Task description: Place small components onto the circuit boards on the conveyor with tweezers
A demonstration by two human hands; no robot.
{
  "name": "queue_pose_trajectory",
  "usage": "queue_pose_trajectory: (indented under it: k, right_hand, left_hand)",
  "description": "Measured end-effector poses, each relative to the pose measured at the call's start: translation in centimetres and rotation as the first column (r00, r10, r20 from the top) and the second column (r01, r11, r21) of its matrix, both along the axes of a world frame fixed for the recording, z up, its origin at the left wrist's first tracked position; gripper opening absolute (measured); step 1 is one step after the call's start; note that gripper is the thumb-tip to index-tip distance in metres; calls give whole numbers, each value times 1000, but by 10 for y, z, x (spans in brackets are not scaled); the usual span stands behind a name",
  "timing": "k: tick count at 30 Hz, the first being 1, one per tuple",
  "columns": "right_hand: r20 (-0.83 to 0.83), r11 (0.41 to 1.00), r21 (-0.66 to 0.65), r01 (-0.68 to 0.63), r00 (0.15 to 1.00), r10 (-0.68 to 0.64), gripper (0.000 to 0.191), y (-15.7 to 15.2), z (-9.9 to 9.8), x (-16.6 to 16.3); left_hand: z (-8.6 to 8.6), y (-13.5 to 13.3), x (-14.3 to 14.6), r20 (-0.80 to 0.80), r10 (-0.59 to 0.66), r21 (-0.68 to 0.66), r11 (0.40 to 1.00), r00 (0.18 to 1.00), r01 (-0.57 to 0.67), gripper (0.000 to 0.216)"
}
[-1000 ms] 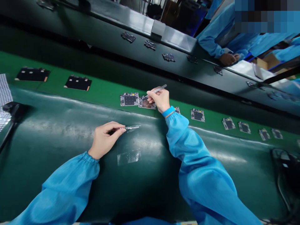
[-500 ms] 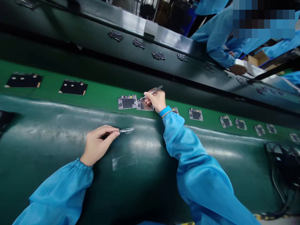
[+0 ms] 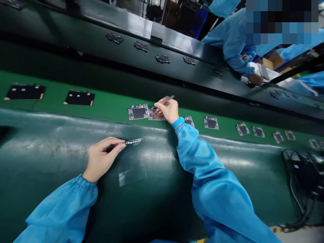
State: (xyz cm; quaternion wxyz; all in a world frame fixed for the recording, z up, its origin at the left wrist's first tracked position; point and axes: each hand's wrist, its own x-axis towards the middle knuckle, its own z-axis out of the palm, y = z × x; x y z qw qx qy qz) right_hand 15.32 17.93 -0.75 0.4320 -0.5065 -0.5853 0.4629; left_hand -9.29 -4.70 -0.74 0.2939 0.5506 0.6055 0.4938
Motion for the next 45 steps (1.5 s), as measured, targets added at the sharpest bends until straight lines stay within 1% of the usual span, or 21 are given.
queue_pose_trajectory:
  k: [9,12,14,15,17,18,20,21,22,24,25,27,28,30,32,33,34,37,39,43,45]
  right_hand:
    - [-6,999,-6,33,999,-33,32,0,0,11]
    - [-1,995,93,33,999,-33,31,-6,7,14]
    - [86,981,184,-56,995,40,28,-13,15,15]
    - [169,967,223,-122,982,85,28,-17,18,15]
    - [374,922,296,-251,919,130,30,-25,24,14]
    - [468,892,332,-306,875,125,29,-28,26,13]
    - [583,842,376,-388,805,110,26,-33,28,10]
    - [591,831,372,-413,796,131,26,-35,28,9]
    - [566,834,356,-421,807,166,27,-35,29,10]
    - [459,864,334,-376,866,200,31,-33,29,14]
    - [421,878,338,-338,889,180,32,-32,29,18]
    - [453,880,374,-292,886,101,33,-29,27,29]
    - [514,866,394,-307,855,70,33,-29,26,34]
    - [643,822,411,-393,765,44,33,-32,21,41]
    - [719,776,414,-477,693,42,31,-36,16,43]
    - [741,763,413,-498,670,37,30,-37,13,43]
    - [753,761,414,-500,657,22,29,-38,11,44]
    - [763,794,418,-442,645,-43,27,-35,7,47]
    - [782,794,415,-444,620,-62,27,-33,7,50]
    - [875,738,352,-576,482,-41,24,-36,9,54]
    - [902,719,327,-614,430,-43,23,-39,13,55]
  left_hand:
    - [-2,0,0,14,10,-21,1000,1000,-10,7]
    - [-1,1,0,14,3,-16,1000,1000,-3,8]
    - [0,1,0,12,4,-13,1000,1000,-4,9]
    - [0,1,1,11,5,-12,1000,1000,-5,9]
    - [0,1,1,10,5,-10,1000,1000,-5,9]
    - [0,1,1,9,2,-10,1000,1000,-2,9]
    - [0,1,1,8,-3,-8,1000,1000,3,10]
    - [0,1,1,8,-4,-7,1000,1000,4,10]
    - [-1,1,1,8,-3,-6,1000,1000,3,11]
    - [-1,1,0,7,1,-2,1000,1000,0,11]
    - [-2,1,0,8,3,0,1000,1000,-3,11]
    - [-2,1,0,13,6,3,1000,1000,-6,10]
    - [-3,1,0,15,6,1,1000,1000,-6,10]
    - [-3,1,0,14,5,-2,1000,1000,-5,11]
    - [-3,0,0,9,6,-3,1000,1000,-6,12]
    - [-3,0,1,8,9,-3,1000,1000,-9,12]
    - [-2,0,1,6,13,-3,1000,1000,-13,13]
    - [-2,0,0,-3,20,-2,1000,1000,-20,14]
    - [-2,0,0,-7,22,-1,1000,1000,-22,14]
    - [-3,-1,-1,-4,18,0,1000,1000,-18,15]
    - [-4,-1,-1,-2,18,-1,1000,1000,-18,16]
